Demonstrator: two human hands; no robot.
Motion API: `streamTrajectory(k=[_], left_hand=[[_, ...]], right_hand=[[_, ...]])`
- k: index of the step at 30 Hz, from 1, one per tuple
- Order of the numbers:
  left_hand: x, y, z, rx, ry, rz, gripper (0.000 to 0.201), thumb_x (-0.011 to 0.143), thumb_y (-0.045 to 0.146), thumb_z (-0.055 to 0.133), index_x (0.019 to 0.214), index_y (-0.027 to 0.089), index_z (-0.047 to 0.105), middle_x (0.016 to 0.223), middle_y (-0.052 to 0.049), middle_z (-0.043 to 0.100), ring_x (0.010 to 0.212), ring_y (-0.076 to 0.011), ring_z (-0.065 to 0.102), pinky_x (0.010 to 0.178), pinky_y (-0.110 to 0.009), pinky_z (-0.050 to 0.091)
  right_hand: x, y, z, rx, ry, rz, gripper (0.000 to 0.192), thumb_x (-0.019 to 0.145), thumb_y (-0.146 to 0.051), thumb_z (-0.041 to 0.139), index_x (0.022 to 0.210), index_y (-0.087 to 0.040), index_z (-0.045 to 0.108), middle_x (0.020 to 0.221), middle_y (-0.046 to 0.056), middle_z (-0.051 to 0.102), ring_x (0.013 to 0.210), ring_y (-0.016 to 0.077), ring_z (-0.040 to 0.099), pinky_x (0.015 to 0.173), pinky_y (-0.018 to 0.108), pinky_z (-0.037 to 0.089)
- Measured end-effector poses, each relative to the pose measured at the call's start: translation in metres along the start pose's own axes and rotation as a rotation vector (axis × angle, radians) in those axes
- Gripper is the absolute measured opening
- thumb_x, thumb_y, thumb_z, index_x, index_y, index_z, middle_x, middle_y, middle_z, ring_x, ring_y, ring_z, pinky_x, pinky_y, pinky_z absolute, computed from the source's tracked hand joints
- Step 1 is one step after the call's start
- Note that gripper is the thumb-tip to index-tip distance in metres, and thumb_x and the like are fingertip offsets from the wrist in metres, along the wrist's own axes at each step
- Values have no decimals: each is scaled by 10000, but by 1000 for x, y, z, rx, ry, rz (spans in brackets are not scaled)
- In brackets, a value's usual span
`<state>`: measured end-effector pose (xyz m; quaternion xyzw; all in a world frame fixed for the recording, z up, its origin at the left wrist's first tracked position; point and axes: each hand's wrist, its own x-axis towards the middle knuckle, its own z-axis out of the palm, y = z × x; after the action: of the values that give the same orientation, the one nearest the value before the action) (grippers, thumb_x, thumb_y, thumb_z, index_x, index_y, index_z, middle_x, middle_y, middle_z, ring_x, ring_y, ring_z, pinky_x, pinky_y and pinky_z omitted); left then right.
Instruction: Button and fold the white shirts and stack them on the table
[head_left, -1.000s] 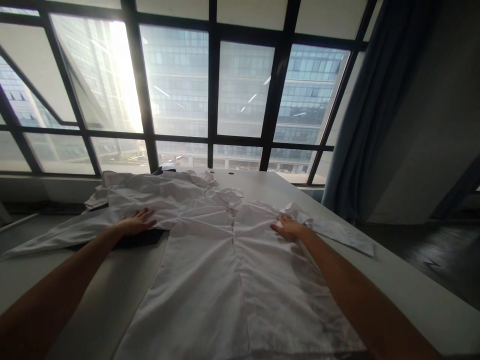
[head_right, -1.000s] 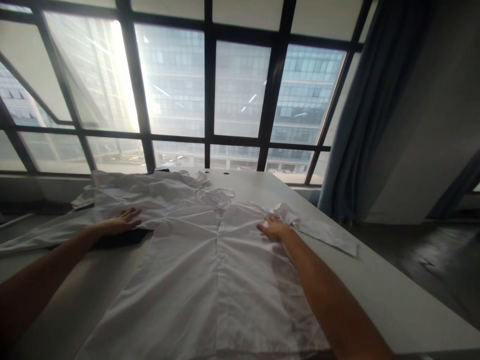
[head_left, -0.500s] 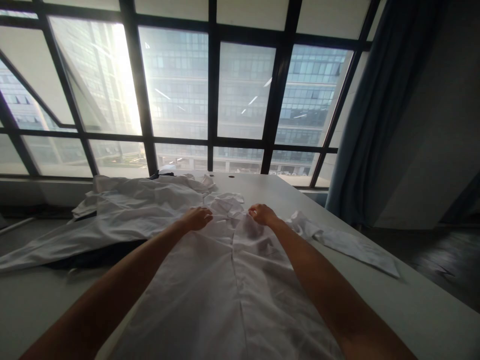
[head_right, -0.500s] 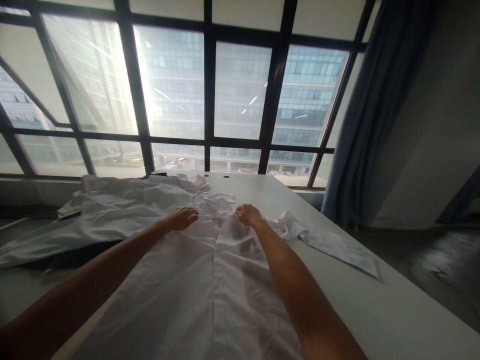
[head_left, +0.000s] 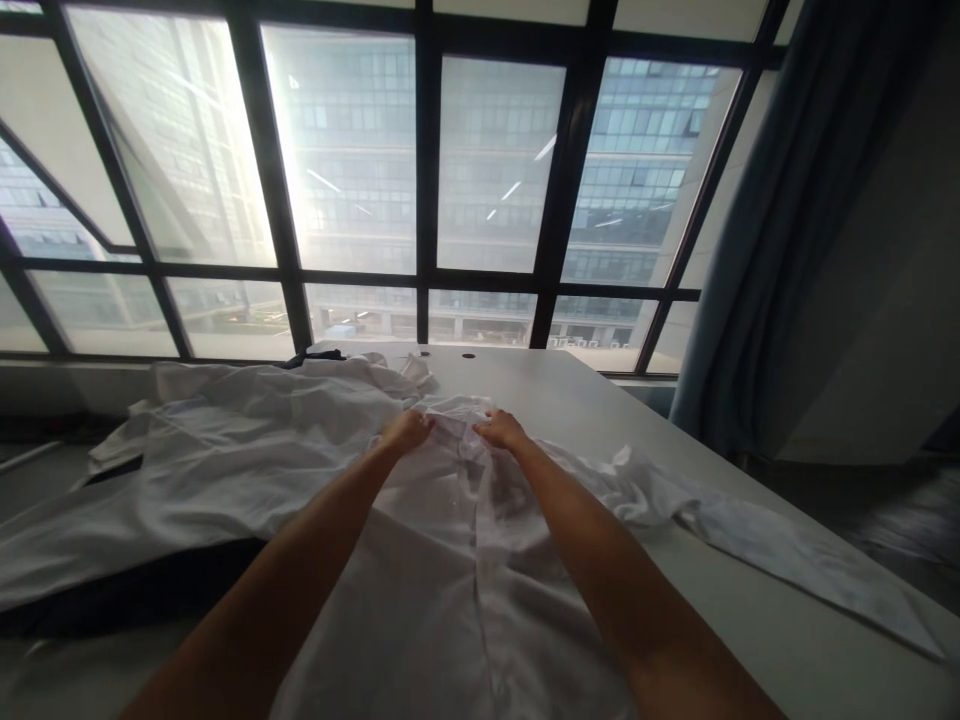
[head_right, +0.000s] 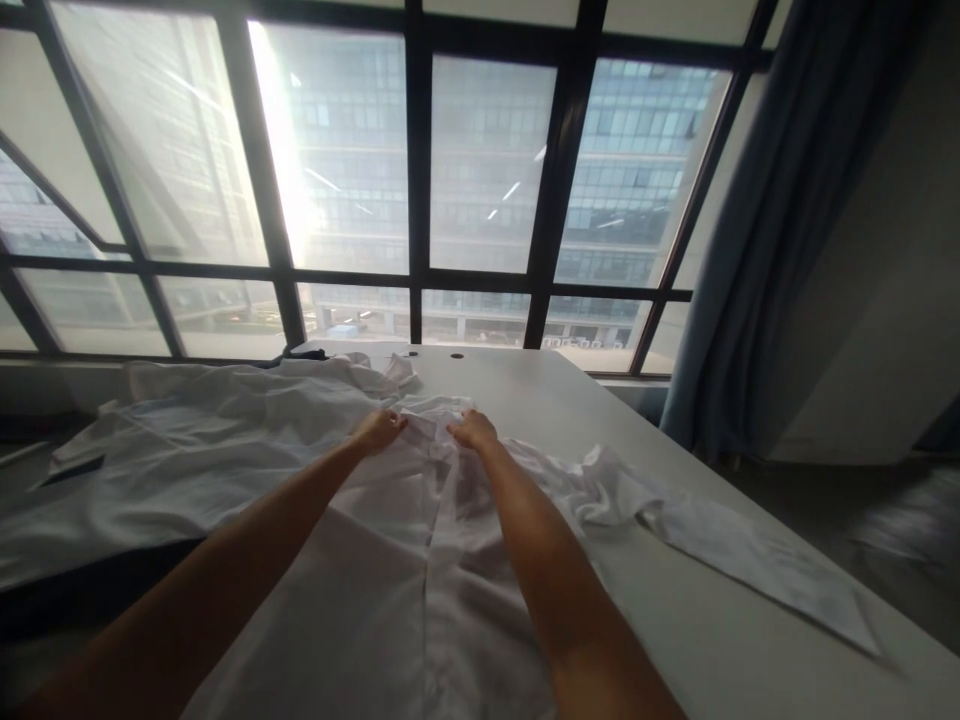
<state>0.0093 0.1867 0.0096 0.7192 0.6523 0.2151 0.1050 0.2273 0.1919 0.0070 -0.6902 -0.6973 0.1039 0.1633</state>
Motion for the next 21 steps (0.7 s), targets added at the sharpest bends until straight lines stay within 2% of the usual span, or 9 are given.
streamTrajectory(k=[3,6,9,12,16,21], left_hand=[[24,1,0,-186,-53,-2,241,819,326,629,810,123,759,705,-68,697,755,-234,658,690,-296,491],[44,3,-4,-300,-11,-1,194,773,212,618,837,115,773,699,-42,700,728,-200,650,634,-253,471],[59,4,-11,-287,73,16,256,741,140,590,909,118,783,807,-57,741,804,-203,669,679,-248,479],[67,5,-10,-163,128,3,275,754,183,607,961,148,786,938,-87,760,916,-232,678,759,-267,494],[68,3,4,-50,123,-82,301,770,279,655,1037,216,781,1122,-102,735,1038,-259,664,835,-285,495],[63,-2,16,20,70,-98,263,812,295,629,1012,214,780,1102,-128,738,1049,-279,670,835,-305,493]], right_hand=[[16,0,-2,105,-34,-30,228,794,-305,662,918,-148,770,911,60,751,876,206,683,701,216,465],[30,2,-11,246,38,-35,205,785,-281,646,882,-150,768,819,24,738,781,169,669,625,196,441],[40,4,-23,193,137,-14,231,816,-315,622,928,-176,767,902,47,752,832,173,676,673,201,454],[46,3,-26,18,185,22,257,865,-350,577,987,-222,765,1039,82,748,961,211,679,770,234,476],[49,-2,-11,-130,162,55,311,917,-369,519,1063,-216,748,1139,133,716,1057,261,666,857,308,497],[52,-5,11,-127,123,105,321,935,-318,500,1113,-172,724,1168,174,693,1092,281,654,884,342,499]])
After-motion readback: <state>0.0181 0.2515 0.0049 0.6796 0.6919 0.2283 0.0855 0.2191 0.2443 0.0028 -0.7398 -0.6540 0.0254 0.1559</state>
